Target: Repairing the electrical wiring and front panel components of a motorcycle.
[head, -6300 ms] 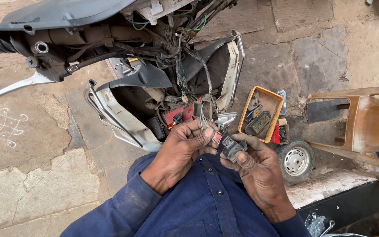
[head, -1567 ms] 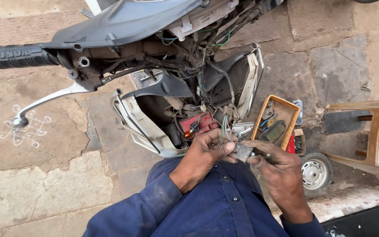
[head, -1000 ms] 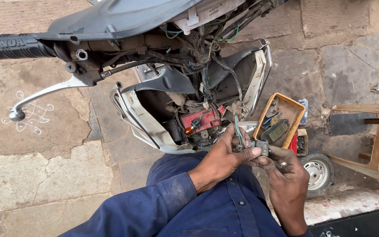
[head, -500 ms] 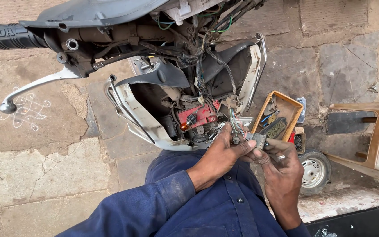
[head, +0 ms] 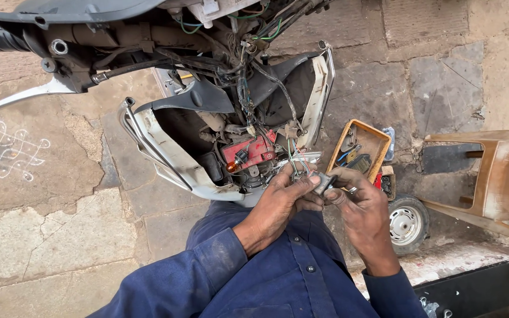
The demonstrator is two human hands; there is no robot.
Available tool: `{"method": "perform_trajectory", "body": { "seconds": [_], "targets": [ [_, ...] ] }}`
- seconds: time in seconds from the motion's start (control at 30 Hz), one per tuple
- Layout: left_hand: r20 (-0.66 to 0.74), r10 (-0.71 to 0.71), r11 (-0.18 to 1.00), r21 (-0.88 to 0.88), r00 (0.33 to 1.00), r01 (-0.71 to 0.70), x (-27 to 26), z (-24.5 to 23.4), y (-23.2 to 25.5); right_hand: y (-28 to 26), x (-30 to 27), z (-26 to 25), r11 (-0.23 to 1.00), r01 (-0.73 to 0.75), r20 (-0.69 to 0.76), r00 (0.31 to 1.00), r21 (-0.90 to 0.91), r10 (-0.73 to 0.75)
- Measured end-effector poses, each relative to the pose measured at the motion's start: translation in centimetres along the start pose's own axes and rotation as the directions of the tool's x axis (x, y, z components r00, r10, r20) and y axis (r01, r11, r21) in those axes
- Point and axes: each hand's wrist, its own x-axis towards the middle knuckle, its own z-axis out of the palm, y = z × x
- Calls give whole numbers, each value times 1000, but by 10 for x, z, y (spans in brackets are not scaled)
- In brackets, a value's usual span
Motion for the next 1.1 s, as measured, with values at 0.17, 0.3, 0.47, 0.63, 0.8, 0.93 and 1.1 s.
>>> {"method": "perform_trajectory", "body": {
  "seconds": [0.17,0.3,0.47,0.63,0.8,0.93,1.1],
  "targets": [
    [-19,35,999,36,999,-34,-4,-4,-11,-8,-6,8,978,76,-1,997,-196,-78],
    [-62,57,994,92,996,-51,-11,-2,-10,0,-4,5,994,18,77,997,-105,-10],
    [-184,107,994,35,977,-102,-7,-1,-18,-14,-9,18,977,87,-11,996,-195,-91],
    [-229,134,987,-58,964,-151,-9,-9,-28,-19,-14,24,834,190,47,980,-518,-194],
    [-235,144,988,-14,961,-151,-15,-10,-25,-21,-17,27,796,301,92,950,-526,-299],
    [-230,137,988,-36,963,-149,-17,-9,-24,-15,-19,28,714,359,96,919,-601,-382],
    [-227,142,989,-8,964,-148,-20,-16,-27,-10,-26,35,834,201,5,973,-514,-231]
  ]
}}
